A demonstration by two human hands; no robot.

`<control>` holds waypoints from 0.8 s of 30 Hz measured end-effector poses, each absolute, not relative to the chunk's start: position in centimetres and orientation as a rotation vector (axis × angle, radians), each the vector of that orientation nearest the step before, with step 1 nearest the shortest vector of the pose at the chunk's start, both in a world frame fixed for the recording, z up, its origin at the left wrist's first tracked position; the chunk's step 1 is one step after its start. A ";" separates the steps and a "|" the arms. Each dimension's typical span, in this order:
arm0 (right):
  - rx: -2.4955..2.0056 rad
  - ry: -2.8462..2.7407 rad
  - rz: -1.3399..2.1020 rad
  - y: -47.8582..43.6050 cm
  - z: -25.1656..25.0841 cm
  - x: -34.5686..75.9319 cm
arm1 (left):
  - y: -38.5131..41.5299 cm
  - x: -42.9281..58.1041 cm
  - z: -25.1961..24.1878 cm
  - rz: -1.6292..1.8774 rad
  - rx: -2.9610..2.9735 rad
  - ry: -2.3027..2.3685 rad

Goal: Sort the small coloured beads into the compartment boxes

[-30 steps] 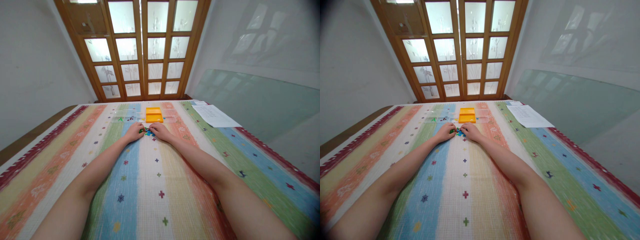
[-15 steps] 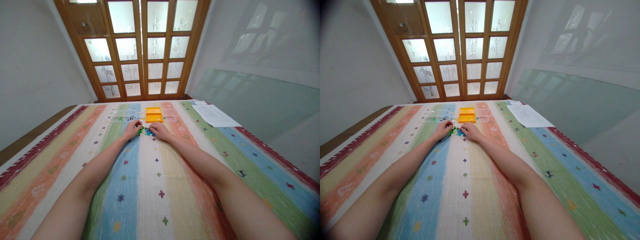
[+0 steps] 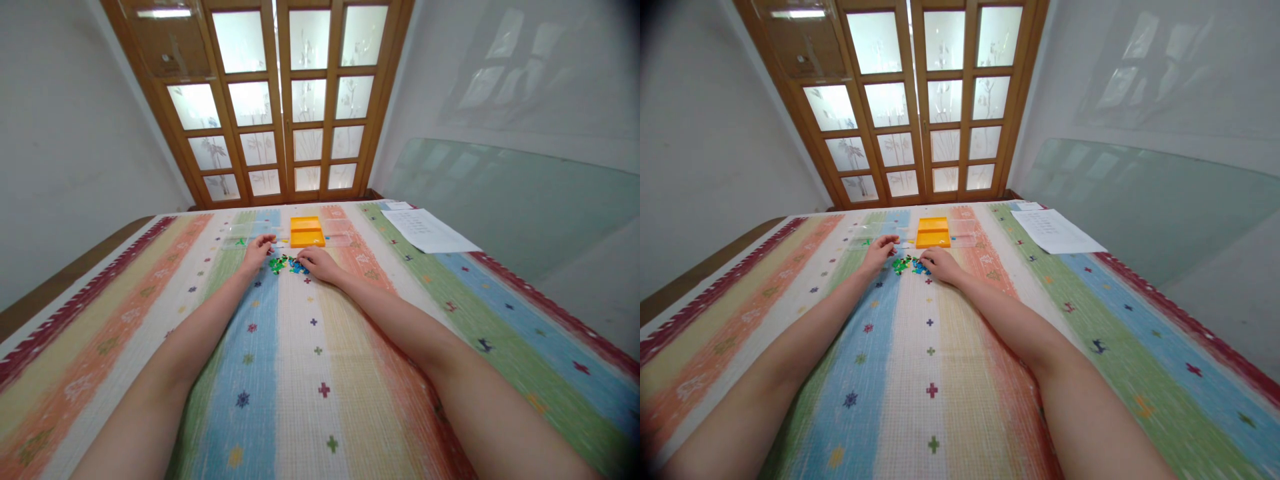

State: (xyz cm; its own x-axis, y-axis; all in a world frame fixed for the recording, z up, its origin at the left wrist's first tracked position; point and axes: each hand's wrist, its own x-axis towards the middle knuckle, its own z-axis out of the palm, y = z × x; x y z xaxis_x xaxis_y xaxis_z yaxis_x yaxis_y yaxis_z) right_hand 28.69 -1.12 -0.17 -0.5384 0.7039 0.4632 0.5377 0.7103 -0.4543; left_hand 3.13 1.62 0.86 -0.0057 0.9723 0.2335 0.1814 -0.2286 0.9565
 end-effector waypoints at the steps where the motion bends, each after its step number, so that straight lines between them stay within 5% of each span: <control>1: -0.940 -2.279 0.340 -1.1 -0.2 28.7 | 1.7 3.1 1.0 1.294 1.485 1.231; 24: -0.924 -2.286 0.303 -1.0 -0.3 28.6 | 2.5 2.6 0.4 1.156 1.702 1.300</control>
